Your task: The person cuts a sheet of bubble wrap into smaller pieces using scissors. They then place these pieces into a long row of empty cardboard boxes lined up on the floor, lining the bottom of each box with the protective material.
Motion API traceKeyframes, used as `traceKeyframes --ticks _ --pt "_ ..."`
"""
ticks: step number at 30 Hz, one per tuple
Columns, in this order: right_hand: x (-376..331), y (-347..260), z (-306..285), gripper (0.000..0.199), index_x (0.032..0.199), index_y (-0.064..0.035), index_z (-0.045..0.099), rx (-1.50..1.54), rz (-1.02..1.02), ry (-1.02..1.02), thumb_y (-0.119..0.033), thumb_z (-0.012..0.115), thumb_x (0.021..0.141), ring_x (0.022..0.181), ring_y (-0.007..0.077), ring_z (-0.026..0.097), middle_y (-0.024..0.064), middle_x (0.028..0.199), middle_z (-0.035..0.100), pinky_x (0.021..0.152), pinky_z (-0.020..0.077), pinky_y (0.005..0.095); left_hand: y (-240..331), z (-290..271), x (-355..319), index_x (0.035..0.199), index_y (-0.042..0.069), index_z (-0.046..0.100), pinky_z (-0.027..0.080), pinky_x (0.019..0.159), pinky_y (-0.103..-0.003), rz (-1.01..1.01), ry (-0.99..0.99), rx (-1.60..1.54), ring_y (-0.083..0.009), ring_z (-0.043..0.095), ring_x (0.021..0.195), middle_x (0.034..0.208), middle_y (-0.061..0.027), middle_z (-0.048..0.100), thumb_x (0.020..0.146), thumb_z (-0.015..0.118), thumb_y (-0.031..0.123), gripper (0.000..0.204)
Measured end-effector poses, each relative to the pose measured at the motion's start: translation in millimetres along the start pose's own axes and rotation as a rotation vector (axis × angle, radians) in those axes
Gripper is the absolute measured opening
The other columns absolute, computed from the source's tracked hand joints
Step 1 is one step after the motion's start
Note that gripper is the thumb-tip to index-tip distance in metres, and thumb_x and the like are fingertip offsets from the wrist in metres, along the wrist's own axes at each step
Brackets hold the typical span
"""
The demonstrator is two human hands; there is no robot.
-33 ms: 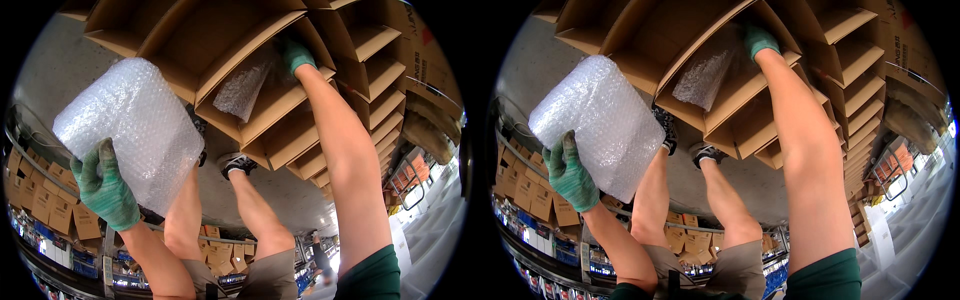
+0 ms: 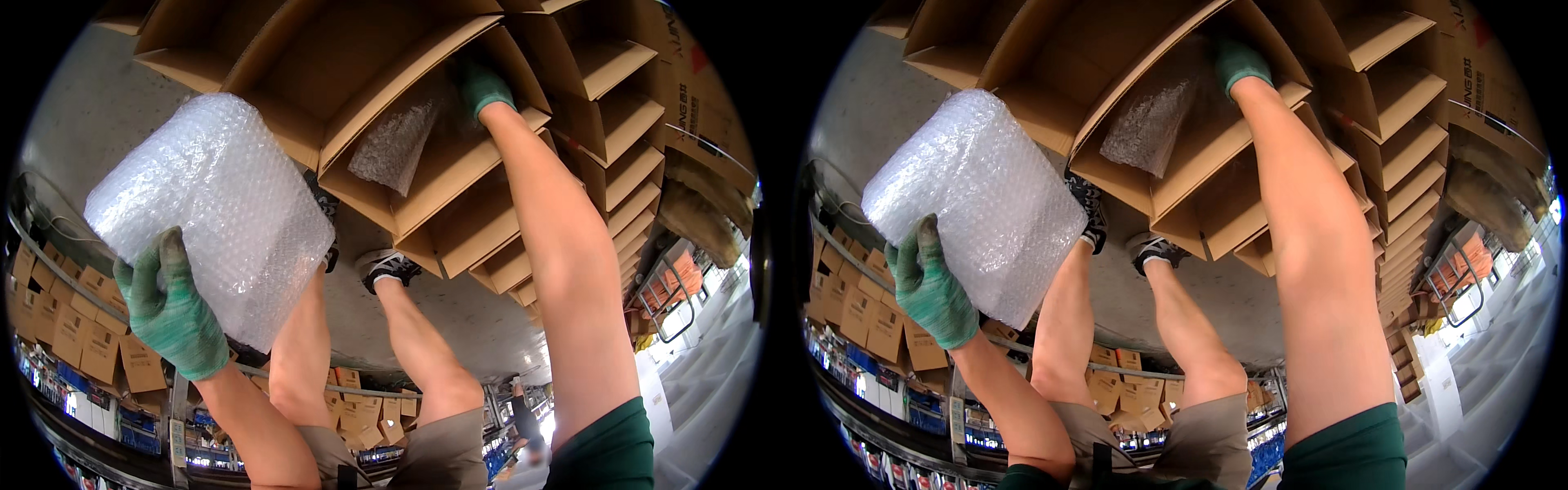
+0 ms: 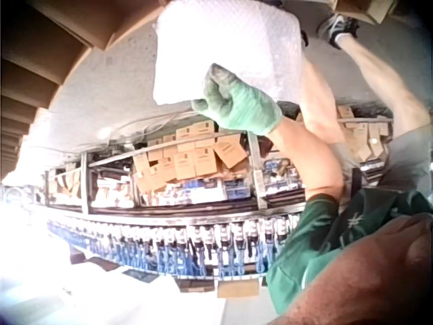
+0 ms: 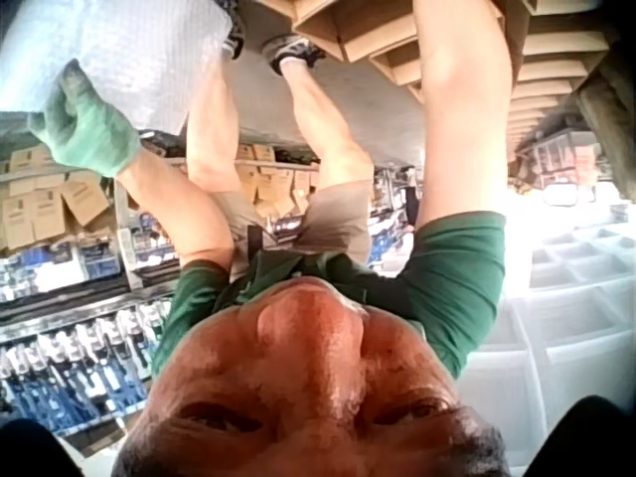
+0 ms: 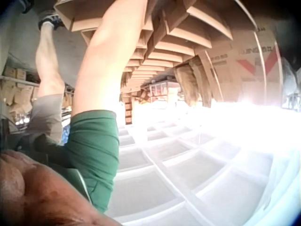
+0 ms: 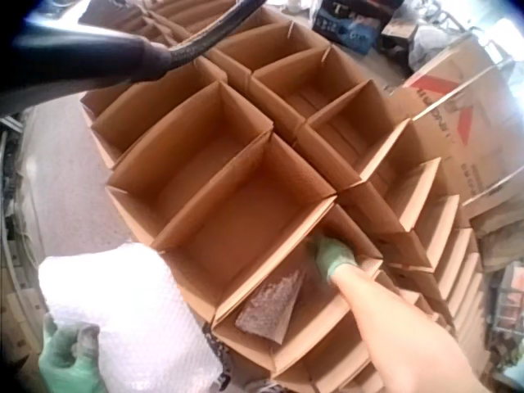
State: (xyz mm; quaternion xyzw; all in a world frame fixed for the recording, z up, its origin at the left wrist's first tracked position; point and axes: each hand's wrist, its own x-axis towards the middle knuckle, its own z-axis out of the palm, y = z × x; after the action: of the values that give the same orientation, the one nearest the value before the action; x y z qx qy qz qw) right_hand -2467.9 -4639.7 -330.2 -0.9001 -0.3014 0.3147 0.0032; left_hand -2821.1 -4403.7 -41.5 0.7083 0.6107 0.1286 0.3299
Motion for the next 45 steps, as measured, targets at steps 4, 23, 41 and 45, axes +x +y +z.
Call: traceKeyframes --ticks 4,23,41,45 --pt "3.0 -1.6 16.7 0.044 0.140 -0.0121 0.054 -0.024 -0.045 0.231 -0.030 0.047 0.100 0.125 0.0419 0.056 0.0234 0.138 0.057 0.104 0.0465 0.0482 3.2 8.8 0.6 0.103 0.006 0.079 0.048 0.096 -0.035 -0.005 0.002 -0.083 -0.0189 0.059 0.107 0.113 -0.0018 0.061 0.090 0.078 0.022 0.021" --pt "-77.3 -123.0 58.6 0.065 0.152 -0.0193 0.044 -0.032 0.031 -0.238 -0.033 0.061 0.090 0.147 0.0474 0.027 0.0123 0.164 0.026 0.114 0.0279 0.0666 50.8 15.4 2.6 0.102 0.008 0.078 0.046 0.098 -0.039 0.091 -0.092 -0.046 -0.0187 0.061 0.099 0.101 -0.0046 0.073 0.088 0.078 0.037 0.032" --pt "-388.6 -84.1 -167.4 0.072 0.153 -0.0049 0.036 1.659 0.191 0.318 -0.024 0.073 0.094 0.137 0.0257 0.048 0.0150 0.148 0.049 0.113 0.0392 0.0376 155.8 4.8 -89.4 0.161 0.014 0.024 0.027 0.119 -0.043 0.201 -0.836 -0.442 -0.0265 0.031 0.145 0.160 -0.0137 0.032 0.082 0.083 0.021 0.099" --pt "-426.9 -86.9 -203.4 0.083 0.156 -0.0063 0.032 1.382 0.414 0.273 -0.017 0.078 0.088 0.142 0.0266 0.043 0.0174 0.153 0.045 0.114 0.0384 0.0394 187.2 -4.6 -138.3 0.163 0.026 0.004 0.037 0.114 -0.045 0.055 -0.978 -0.482 -0.0314 0.047 0.135 0.151 -0.0213 0.044 0.080 0.086 0.027 0.117"
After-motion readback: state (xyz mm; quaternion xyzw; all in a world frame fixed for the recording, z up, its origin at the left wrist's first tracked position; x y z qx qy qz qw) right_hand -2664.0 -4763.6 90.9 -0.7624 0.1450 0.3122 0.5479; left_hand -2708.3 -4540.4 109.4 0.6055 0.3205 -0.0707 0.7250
